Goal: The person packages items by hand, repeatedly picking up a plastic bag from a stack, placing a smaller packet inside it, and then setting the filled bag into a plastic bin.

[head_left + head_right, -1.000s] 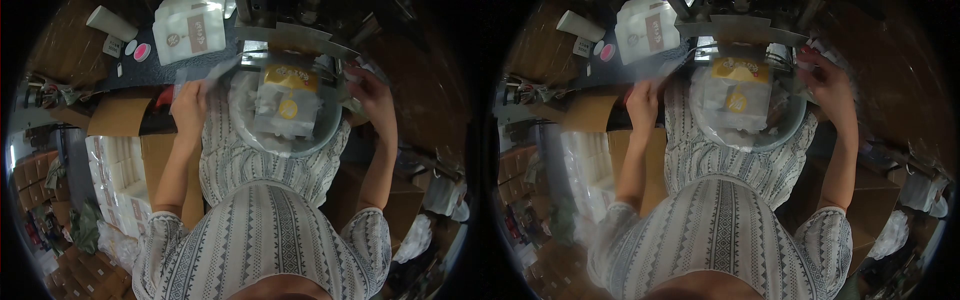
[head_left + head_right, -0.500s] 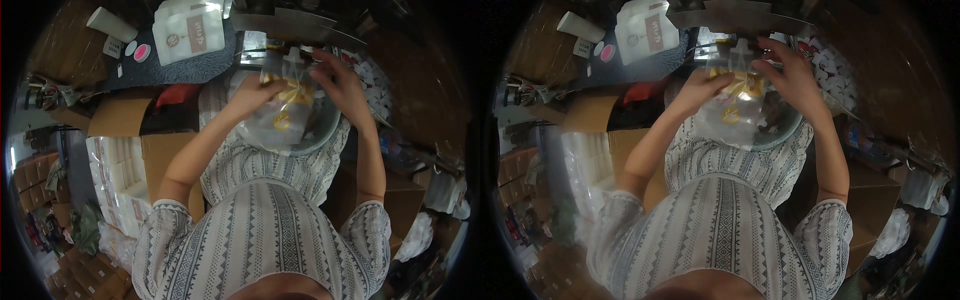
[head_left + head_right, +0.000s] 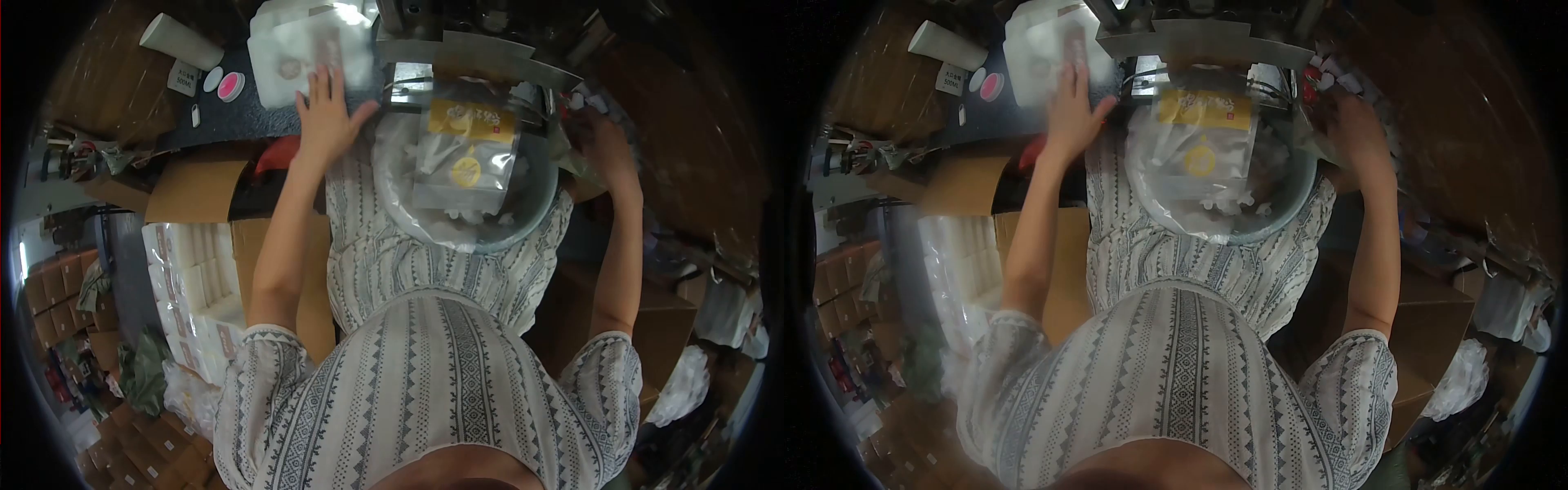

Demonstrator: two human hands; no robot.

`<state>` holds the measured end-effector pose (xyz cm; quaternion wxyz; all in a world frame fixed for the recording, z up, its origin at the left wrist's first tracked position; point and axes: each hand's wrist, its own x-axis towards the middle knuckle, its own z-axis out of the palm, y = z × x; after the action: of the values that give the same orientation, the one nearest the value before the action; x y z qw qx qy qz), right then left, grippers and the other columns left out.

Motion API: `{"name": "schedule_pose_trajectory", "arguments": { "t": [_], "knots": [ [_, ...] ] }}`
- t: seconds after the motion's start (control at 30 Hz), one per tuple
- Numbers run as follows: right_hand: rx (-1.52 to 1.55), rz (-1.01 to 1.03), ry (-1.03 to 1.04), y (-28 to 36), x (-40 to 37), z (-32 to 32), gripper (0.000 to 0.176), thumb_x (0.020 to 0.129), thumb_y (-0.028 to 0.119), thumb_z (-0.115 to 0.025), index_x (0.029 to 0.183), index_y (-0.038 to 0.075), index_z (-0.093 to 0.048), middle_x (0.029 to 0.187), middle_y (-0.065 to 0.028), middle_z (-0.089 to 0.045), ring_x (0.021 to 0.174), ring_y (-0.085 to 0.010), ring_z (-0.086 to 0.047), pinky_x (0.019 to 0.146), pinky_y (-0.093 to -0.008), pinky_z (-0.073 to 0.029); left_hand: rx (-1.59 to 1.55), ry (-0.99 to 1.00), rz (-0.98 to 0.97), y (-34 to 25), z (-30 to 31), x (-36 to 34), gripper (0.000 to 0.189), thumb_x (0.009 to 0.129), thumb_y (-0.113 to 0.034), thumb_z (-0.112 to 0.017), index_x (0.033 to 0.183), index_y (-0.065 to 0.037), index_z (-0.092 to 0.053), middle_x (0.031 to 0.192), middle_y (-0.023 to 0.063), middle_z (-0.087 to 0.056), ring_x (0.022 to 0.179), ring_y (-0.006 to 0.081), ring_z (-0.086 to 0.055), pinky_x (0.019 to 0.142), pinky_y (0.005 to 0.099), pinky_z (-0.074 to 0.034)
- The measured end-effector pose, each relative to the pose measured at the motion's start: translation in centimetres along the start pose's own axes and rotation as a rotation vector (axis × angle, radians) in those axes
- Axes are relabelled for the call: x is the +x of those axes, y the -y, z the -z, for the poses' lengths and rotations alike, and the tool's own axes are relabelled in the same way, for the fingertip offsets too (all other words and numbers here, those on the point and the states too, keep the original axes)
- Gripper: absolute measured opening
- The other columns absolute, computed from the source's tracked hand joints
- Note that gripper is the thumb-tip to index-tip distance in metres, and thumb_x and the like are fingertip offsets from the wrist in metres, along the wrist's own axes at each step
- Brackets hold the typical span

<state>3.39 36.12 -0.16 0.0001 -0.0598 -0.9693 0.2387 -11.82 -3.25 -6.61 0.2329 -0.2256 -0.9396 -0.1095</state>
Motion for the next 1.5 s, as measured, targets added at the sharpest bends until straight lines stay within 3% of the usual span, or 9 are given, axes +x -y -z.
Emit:
{"name": "schedule_pose_trajectory", "arguments": {
  "t": [0.4, 0.7, 0.83, 0.9, 1.13, 1.23, 1.33, 1.4, 1.5],
  "knots": [
    [0.273, -0.09, -0.189, 7.8, -2.5, 1.7, 0.024, 0.08, 0.01, -0.067, 0.102, 0.003, -0.064, 0.101, -0.0158, -0.063, 0.089, -0.0309, -0.062, 0.076, -0.0357, -0.049, -0.321, -0.116, 0.03, -5.9, 9.0, -4.9, 0.007, 0.08, -0.006, -0.064, 0.088, -0.006, -0.065, 0.079, 0.0098, -0.059, 0.067, 0.0297, -0.059, 0.056, 0.035, -0.046],
    [0.324, 0.66, -0.105, 13.3, -1.6, -1.2, 0.026, 0.079, 0.006, -0.069, 0.104, 0.003, -0.064, 0.101, -0.0075, -0.064, 0.092, -0.0178, -0.062, 0.074, -0.0294, -0.049, -0.685, 0.159, -0.103, -10.0, 9.8, -4.7, 0.011, 0.08, -0.007, -0.065, 0.09, -0.005, -0.066, 0.077, 0.0106, -0.06, 0.064, 0.0295, -0.059, 0.056, 0.0334, -0.046],
    [0.465, 0.298, -0.056, 11.4, -0.8, -1.5, 0.027, 0.081, 0.012, -0.069, 0.106, 0.004, -0.063, 0.098, -0.009, -0.065, 0.088, -0.0255, -0.063, 0.075, -0.0313, -0.05, -0.923, 0.388, 0.005, -11.4, 7.2, -3.9, 0.013, 0.085, -0.013, -0.064, 0.092, -0.002, -0.066, 0.079, 0.0105, -0.064, 0.064, 0.0224, -0.063, 0.056, 0.0299, -0.047],
    [0.409, 0.235, -0.162, 10.0, -0.9, -1.0, 0.029, 0.081, 0.014, -0.068, 0.107, 0.004, -0.063, 0.097, -0.0096, -0.065, 0.086, -0.0274, -0.063, 0.075, -0.0312, -0.05, -1.211, 0.768, 0.571, -12.2, 6.2, -2.1, 0.022, 0.089, -0.019, -0.063, 0.096, 0.001, -0.065, 0.083, 0.0112, -0.067, 0.067, 0.0146, -0.065, 0.057, 0.0263, -0.048],
    [-0.27, 0.038, -0.337, 0.1, 1.8, -1.3, 0.023, 0.084, 0.012, -0.06, 0.107, 0.009, -0.065, 0.106, -0.0143, -0.064, 0.093, -0.0304, -0.063, 0.08, -0.0386, -0.049, -1.569, 0.644, 0.755, -12.9, 4.1, 0.3, 0.034, 0.091, -0.026, -0.061, 0.097, 0.007, -0.062, 0.085, 0.0096, -0.065, 0.072, 0.0129, -0.063, 0.067, 0.0246, -0.052],
    [-0.414, 0.157, -0.384, -1.2, 2.2, -2.8, 0.025, 0.083, 0.01, -0.059, 0.106, 0.008, -0.065, 0.111, -0.0162, -0.062, 0.097, -0.0321, -0.062, 0.083, -0.0406, -0.048, -1.386, 0.668, 0.588, -11.1, 4.5, 0.4, 0.036, 0.093, -0.028, -0.059, 0.103, 0.006, -0.059, 0.096, 0.0106, -0.063, 0.079, 0.0131, -0.062, 0.067, 0.0264, -0.052],
    [-0.337, 0.094, -0.29, -2.3, 1.9, -3.2, 0.026, 0.082, 0.01, -0.059, 0.108, 0.007, -0.063, 0.112, -0.0179, -0.061, 0.097, -0.0344, -0.061, 0.082, -0.0411, -0.049, -1.083, 0.035, 0.367, -6.6, 4.0, -0.9, 0.039, 0.09, -0.024, -0.062, 0.116, 0.004, -0.056, 0.1, 0.0149, -0.066, 0.082, 0.021, -0.067, 0.067, 0.0306, -0.052],
    [-0.284, 0.136, -0.281, -2.0, 1.5, -2.7, 0.027, 0.083, 0.01, -0.059, 0.109, 0.006, -0.062, 0.111, -0.0187, -0.061, 0.095, -0.0357, -0.061, 0.08, -0.0415, -0.049, 0.136, -0.162, -0.117, -3.2, 2.8, -2.2, 0.042, 0.087, -0.024, -0.065, 0.119, 0.0, -0.054, 0.102, 0.0187, -0.064, 0.087, 0.0278, -0.066, 0.071, 0.0349, -0.051],
    [-0.051, -0.081, -0.262, 2.9, -0.8, -0.1, 0.027, 0.084, 0.013, -0.06, 0.109, 0.004, -0.061, 0.105, -0.0165, -0.064, 0.086, -0.0315, -0.065, 0.074, -0.0388, -0.051, 0.09, -0.172, -0.229, -2.9, 4.0, -4.0, 0.034, 0.082, -0.022, -0.067, 0.107, -0.001, -0.059, 0.094, 0.0174, -0.064, 0.086, 0.0326, -0.063, 0.073, 0.0374, -0.049]
  ]
}}
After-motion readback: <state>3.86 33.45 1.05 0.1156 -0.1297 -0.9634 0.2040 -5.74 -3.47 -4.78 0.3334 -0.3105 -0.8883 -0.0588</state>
